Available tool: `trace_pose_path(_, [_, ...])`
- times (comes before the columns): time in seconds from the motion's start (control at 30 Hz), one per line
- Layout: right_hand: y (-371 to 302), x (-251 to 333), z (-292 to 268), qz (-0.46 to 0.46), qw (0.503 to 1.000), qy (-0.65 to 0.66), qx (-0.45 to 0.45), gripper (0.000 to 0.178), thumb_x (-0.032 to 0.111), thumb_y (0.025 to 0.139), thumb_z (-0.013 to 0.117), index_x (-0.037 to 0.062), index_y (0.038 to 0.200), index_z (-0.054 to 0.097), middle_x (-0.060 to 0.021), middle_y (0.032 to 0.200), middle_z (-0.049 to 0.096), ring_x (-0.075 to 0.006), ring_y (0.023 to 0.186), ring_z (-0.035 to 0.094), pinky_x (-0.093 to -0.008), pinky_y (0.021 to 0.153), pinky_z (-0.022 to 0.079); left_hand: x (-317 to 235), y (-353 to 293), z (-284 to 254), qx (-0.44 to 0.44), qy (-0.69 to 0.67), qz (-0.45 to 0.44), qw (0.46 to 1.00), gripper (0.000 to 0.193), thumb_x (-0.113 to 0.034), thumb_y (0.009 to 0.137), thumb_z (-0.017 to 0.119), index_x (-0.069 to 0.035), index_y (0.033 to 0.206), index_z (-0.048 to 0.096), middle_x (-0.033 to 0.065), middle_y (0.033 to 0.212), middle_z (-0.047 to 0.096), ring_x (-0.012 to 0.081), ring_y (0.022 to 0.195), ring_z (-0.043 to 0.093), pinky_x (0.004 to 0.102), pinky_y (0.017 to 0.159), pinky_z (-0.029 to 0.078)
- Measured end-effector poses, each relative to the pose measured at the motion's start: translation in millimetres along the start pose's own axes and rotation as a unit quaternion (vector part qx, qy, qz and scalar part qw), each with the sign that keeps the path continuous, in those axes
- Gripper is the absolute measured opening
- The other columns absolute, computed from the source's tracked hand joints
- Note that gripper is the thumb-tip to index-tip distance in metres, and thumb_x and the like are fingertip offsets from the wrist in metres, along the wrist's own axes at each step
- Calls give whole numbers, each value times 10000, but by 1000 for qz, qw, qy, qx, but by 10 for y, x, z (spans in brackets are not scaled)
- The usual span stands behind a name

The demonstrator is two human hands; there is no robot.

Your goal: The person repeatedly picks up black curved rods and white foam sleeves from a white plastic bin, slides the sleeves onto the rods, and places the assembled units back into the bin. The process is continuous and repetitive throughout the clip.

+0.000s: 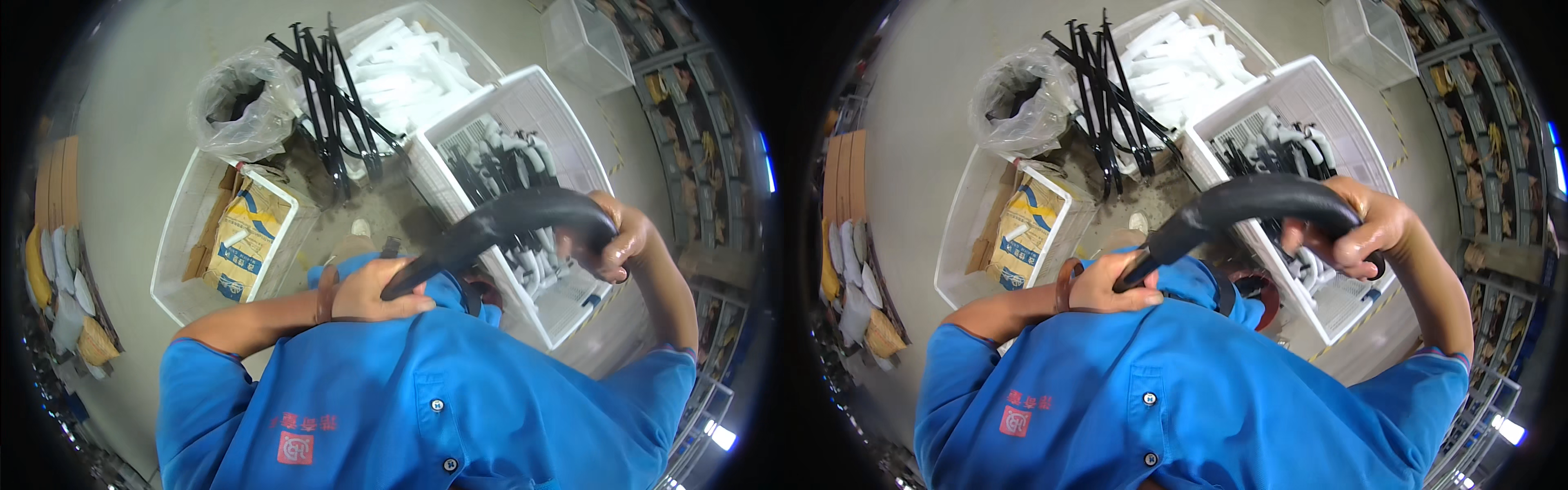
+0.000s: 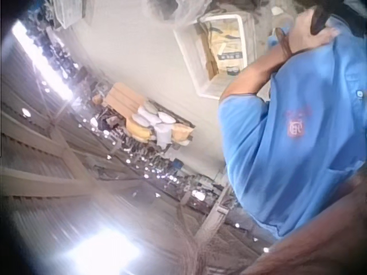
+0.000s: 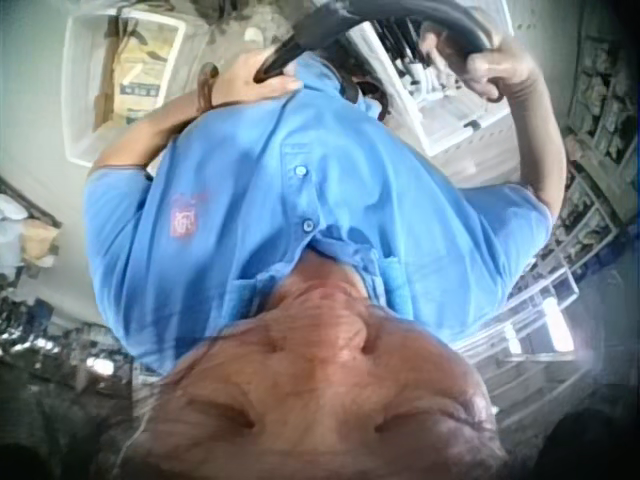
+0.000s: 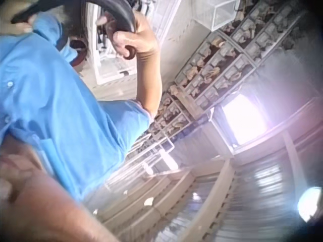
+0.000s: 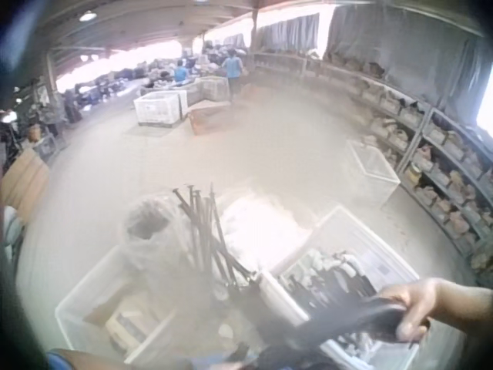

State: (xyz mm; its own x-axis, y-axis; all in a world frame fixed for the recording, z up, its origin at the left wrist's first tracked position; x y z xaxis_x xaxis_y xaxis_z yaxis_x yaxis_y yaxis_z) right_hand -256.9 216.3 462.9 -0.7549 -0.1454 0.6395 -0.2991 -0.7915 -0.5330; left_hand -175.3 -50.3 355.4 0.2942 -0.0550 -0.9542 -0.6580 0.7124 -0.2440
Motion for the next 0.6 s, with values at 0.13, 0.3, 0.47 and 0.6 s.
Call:
trace_pose_path(0.13, [576, 577, -86, -133, 580, -710, -377, 400, 168, 812, 746, 47, 1143, 556, -126, 707, 626, -301, 646, 651, -379, 608, 526, 32, 121, -461, -41, -74, -83, 993, 288, -320, 893, 708, -73, 896, 561, -37, 693, 508, 32, 641, 461, 236, 559, 389])
trace_pose_path(0.3, [988, 920, 153, -156, 521, -743, -391, 495, 127, 784, 763, 119, 1215, 519, -133, 830, 672, -349, 781, 660, -415, 714, 522, 15, 211, -760, -9, -142, -72, 987, 305, -329, 881, 725, -69, 905, 566, -49, 686, 499, 34, 589, 460, 228, 505, 380])
trace_pose_path(0.47, [1299, 969, 319, -1, 651, -749, -123, 358, 165, 757, 791, 81, 1057, 614, -110, 748, 642, -309, 716, 644, -389, 625, 488, -27, 299, -731, 29, -48, -17, 998, 329, -321, 866, 724, -30, 919, 580, 12, 719, 566, 87, 694, 542, 284, 640, 457])
trace_pose_path(0.6, [1558, 709, 382, 258, 824, -503, 34, 262, 231, 795, 788, 20, 867, 651, -80, 664, 606, -200, 628, 583, -366, 625, 463, 105, 277, -659, 58, 27, -29, 998, 351, -314, 846, 719, 6, 947, 614, 115, 802, 662, 197, 758, 636, 341, 690, 486])
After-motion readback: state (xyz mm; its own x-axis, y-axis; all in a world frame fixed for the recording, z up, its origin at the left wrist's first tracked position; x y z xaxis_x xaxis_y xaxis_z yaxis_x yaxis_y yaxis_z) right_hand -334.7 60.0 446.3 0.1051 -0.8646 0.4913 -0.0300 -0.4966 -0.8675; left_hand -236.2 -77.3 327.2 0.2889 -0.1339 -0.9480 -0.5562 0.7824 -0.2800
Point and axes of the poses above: each hand's wrist, its own y-axis towards the middle knuckle, its own z-axis out of the palm, x = y × z, the point moved 5 cm from there along y, towards the middle knuckle
